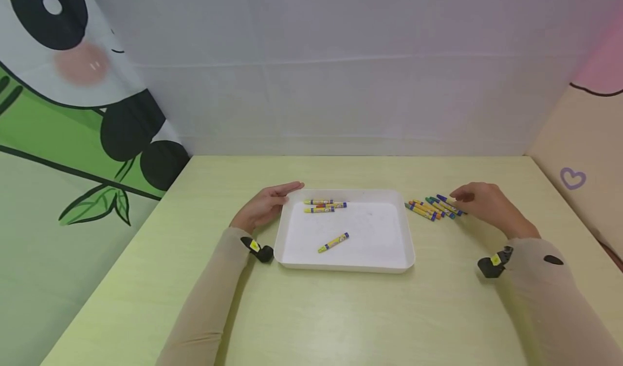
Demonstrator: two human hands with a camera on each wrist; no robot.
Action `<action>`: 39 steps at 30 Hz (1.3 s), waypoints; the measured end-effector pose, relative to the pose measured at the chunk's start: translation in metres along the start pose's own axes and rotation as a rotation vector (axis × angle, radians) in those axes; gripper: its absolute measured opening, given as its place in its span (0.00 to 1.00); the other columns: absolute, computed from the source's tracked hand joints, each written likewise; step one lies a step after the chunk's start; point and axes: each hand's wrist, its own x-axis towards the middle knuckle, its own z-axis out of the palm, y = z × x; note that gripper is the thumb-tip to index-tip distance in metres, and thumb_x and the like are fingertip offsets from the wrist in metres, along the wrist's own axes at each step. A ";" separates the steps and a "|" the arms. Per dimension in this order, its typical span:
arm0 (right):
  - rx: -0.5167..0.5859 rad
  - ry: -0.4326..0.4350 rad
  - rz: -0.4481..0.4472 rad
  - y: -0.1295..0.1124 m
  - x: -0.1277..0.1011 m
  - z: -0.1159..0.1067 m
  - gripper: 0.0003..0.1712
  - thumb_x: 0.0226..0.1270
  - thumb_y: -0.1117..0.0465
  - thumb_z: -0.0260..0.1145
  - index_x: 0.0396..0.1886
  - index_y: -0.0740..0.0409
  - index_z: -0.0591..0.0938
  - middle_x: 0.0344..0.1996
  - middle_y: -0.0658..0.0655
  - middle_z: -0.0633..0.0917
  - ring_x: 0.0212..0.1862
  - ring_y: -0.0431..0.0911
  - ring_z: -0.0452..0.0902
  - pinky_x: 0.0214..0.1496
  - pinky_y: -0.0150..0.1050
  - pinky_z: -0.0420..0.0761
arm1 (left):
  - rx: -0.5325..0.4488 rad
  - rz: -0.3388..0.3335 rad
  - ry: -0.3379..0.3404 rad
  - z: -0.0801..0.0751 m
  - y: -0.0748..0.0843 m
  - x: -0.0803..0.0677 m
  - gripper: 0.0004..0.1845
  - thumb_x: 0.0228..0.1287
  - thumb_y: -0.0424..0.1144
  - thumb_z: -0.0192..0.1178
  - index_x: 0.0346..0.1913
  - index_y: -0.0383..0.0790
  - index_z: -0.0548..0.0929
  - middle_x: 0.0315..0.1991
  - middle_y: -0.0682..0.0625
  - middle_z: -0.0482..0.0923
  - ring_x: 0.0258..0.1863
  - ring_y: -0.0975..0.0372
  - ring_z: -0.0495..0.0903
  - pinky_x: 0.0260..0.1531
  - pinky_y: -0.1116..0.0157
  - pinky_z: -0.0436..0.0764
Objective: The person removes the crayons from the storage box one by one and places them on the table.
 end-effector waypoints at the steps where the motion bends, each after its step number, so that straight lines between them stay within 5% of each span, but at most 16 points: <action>1: 0.004 0.001 -0.003 -0.003 0.001 0.000 0.20 0.67 0.58 0.64 0.52 0.69 0.81 0.42 0.64 0.85 0.40 0.46 0.78 0.36 0.35 0.77 | 0.002 0.001 -0.002 0.000 0.000 0.000 0.27 0.71 0.22 0.40 0.71 0.37 0.65 0.73 0.48 0.61 0.74 0.56 0.56 0.71 0.55 0.59; 9: 0.025 0.013 -0.044 -0.025 0.004 -0.003 0.21 0.67 0.57 0.63 0.54 0.67 0.80 0.45 0.66 0.83 0.46 0.56 0.78 0.36 0.34 0.78 | 0.000 -0.001 -0.001 -0.001 0.001 0.000 0.27 0.71 0.22 0.41 0.71 0.38 0.66 0.73 0.49 0.62 0.74 0.57 0.57 0.72 0.55 0.59; 18: 0.048 0.043 -0.095 -0.048 0.011 0.001 0.19 0.67 0.56 0.64 0.52 0.63 0.83 0.43 0.61 0.85 0.45 0.52 0.79 0.42 0.40 0.79 | -0.007 0.002 -0.013 0.000 0.001 0.000 0.27 0.71 0.21 0.41 0.71 0.37 0.65 0.73 0.48 0.61 0.74 0.56 0.55 0.71 0.55 0.59; 24: 0.044 0.047 -0.161 -0.062 0.018 0.006 0.15 0.65 0.58 0.66 0.48 0.60 0.85 0.41 0.56 0.86 0.39 0.39 0.78 0.41 0.31 0.78 | -0.016 -0.002 -0.016 -0.001 0.001 0.000 0.27 0.71 0.21 0.41 0.71 0.37 0.65 0.73 0.48 0.60 0.74 0.56 0.55 0.71 0.55 0.59; 32: 0.067 -0.034 -0.187 -0.082 0.028 0.012 0.17 0.65 0.55 0.66 0.49 0.59 0.84 0.42 0.54 0.85 0.45 0.48 0.79 0.46 0.37 0.79 | -0.040 -0.008 -0.008 0.001 0.002 -0.001 0.27 0.71 0.21 0.40 0.71 0.37 0.65 0.73 0.48 0.61 0.74 0.57 0.56 0.72 0.55 0.59; 39: 0.121 -0.128 -0.254 -0.097 0.040 0.021 0.15 0.65 0.56 0.67 0.48 0.58 0.85 0.44 0.55 0.86 0.44 0.45 0.79 0.44 0.36 0.79 | -0.049 -0.014 -0.002 0.003 0.004 -0.003 0.27 0.71 0.22 0.40 0.71 0.37 0.65 0.73 0.48 0.61 0.74 0.57 0.56 0.71 0.56 0.59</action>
